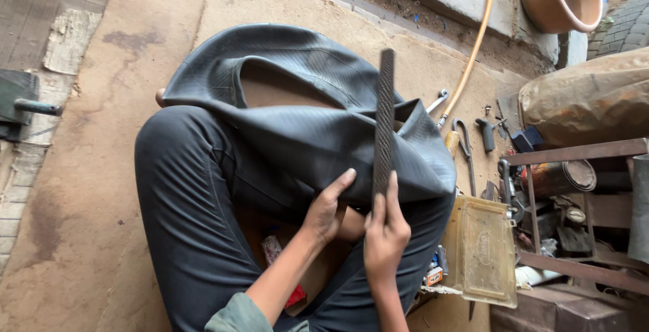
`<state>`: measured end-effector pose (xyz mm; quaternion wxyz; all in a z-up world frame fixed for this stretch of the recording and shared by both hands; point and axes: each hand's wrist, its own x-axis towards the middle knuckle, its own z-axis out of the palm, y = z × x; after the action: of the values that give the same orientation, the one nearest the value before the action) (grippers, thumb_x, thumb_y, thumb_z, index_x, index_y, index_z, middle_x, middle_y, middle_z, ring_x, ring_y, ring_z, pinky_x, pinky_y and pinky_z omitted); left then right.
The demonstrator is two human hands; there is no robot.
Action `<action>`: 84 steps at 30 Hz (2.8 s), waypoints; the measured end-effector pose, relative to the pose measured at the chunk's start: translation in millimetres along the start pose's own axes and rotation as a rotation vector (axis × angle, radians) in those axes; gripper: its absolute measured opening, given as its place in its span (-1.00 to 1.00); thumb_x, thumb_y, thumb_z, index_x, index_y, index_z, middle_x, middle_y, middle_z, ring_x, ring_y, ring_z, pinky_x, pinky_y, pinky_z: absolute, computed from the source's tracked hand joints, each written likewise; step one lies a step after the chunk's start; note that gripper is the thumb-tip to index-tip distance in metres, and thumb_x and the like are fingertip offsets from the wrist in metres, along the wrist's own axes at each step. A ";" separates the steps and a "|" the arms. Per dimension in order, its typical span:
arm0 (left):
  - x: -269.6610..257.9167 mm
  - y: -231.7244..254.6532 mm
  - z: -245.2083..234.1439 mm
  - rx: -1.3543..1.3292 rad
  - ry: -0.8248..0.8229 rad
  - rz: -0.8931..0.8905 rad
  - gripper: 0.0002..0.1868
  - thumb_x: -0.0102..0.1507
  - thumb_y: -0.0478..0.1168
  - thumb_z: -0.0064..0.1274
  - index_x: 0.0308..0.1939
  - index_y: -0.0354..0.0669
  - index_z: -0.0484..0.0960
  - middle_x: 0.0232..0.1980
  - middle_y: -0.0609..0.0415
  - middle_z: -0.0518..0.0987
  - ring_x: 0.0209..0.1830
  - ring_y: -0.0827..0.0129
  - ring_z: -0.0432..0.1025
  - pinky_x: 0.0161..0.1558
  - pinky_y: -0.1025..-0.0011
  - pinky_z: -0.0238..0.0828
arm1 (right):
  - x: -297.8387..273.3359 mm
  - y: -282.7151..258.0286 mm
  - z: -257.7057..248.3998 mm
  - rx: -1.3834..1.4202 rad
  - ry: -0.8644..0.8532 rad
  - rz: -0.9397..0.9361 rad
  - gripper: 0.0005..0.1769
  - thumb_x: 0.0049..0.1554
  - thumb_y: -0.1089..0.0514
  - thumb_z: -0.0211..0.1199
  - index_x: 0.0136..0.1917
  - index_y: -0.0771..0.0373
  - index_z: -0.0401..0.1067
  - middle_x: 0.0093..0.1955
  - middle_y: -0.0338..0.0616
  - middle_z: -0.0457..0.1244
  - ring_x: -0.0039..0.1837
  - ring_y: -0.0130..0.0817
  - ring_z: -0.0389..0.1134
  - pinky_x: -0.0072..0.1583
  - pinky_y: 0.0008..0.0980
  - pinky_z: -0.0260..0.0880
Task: The person sits on the floor and uses a metal rasp to file the surface of a large black rubber tire. They hold the tire with one hand and scrape the rubber with the tool in the other, working on different sections of the tire's surface.
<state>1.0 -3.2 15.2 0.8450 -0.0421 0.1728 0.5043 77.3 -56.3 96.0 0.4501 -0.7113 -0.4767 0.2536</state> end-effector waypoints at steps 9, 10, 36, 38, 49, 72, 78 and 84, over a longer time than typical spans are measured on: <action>-0.4 -1.5 -3.5 -0.003 -0.025 0.004 -0.75 0.32 -0.21 0.12 0.02 -0.28 0.65 0.04 0.04 0.66 0.06 0.38 0.53 0.21 0.39 0.40 | -71.0 27.4 -30.6 -0.525 -0.013 -0.196 -0.33 0.20 0.40 0.05 0.57 0.24 0.14 -0.35 0.08 0.24 -0.38 -0.30 0.27 -0.26 -0.33 0.31; -0.8 -1.0 -3.5 -0.010 -0.049 -0.018 -0.74 0.32 -0.21 0.12 0.01 -0.29 0.65 0.03 0.03 0.67 0.04 0.37 0.53 0.19 0.38 0.40 | -62.3 25.3 -27.6 -0.541 -0.014 -0.274 -0.33 0.21 0.41 0.05 0.58 0.27 0.11 -0.29 0.14 0.26 -0.36 -0.23 0.28 -0.24 -0.29 0.31; 0.9 -4.8 -2.5 0.062 0.005 0.132 -0.72 0.26 -0.29 0.14 0.06 -0.20 0.63 0.03 0.14 0.65 0.05 0.38 0.52 0.19 0.38 0.41 | -0.2 -4.9 -4.0 -0.471 0.023 -0.245 -0.39 0.28 0.34 0.08 0.58 0.19 0.18 -0.13 0.41 0.26 -0.22 0.03 0.33 -0.20 -0.28 0.35; 1.2 -1.8 -0.2 0.020 -0.046 0.118 -0.72 0.27 -0.27 0.13 0.05 -0.28 0.64 0.03 0.08 0.67 0.04 0.34 0.53 0.19 0.36 0.42 | 24.3 -15.6 6.4 -0.470 0.037 -0.113 -0.42 0.30 0.32 0.10 0.57 0.13 0.21 -0.28 0.41 0.17 -0.41 -0.07 0.09 -0.23 -0.28 0.30; 5.9 -8.1 -8.5 -0.025 0.029 0.047 -0.74 0.27 -0.26 0.19 0.02 -0.27 0.65 0.00 0.10 0.67 0.04 0.42 0.53 0.18 0.42 0.41 | -66.5 22.1 -35.3 -0.242 0.032 0.089 -0.41 0.27 0.31 0.07 0.56 0.19 0.23 -0.36 -0.20 0.22 -0.38 -0.53 0.11 -0.30 -0.45 0.22; -4.9 -5.7 -3.1 0.013 0.025 0.038 -0.72 0.29 -0.26 0.19 0.05 -0.30 0.65 0.04 0.04 0.66 0.08 0.37 0.51 0.22 0.40 0.37 | -73.6 21.6 -24.4 -0.417 0.055 -0.112 -0.44 0.21 0.35 0.10 0.49 0.28 0.30 -0.19 -0.05 0.43 -0.33 -0.48 0.29 -0.24 -0.35 0.38; -10.6 -1.9 1.9 0.085 0.021 0.076 -0.73 0.27 -0.27 0.15 0.05 -0.24 0.64 0.03 0.11 0.66 0.05 0.42 0.52 0.18 0.42 0.40 | -8.0 2.1 -8.7 -0.529 -0.013 -0.316 -0.39 0.25 0.36 0.07 0.56 0.30 0.17 -0.32 0.16 0.25 -0.40 -0.23 0.28 -0.24 -0.26 0.29; -5.0 -0.4 1.5 0.010 0.003 0.071 -0.70 0.28 -0.25 0.14 0.07 -0.27 0.62 0.04 0.09 0.66 0.06 0.38 0.52 0.16 0.40 0.44 | 22.0 -10.9 6.4 -0.430 0.000 -0.202 -0.40 0.28 0.33 0.09 0.57 0.16 0.22 -0.24 0.28 0.27 -0.38 -0.37 0.16 -0.27 -0.32 0.31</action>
<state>-0.4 -7.3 18.2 0.8264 -0.0325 0.1780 0.5332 76.6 -32.2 104.2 0.3112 -0.7396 -0.5884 0.0997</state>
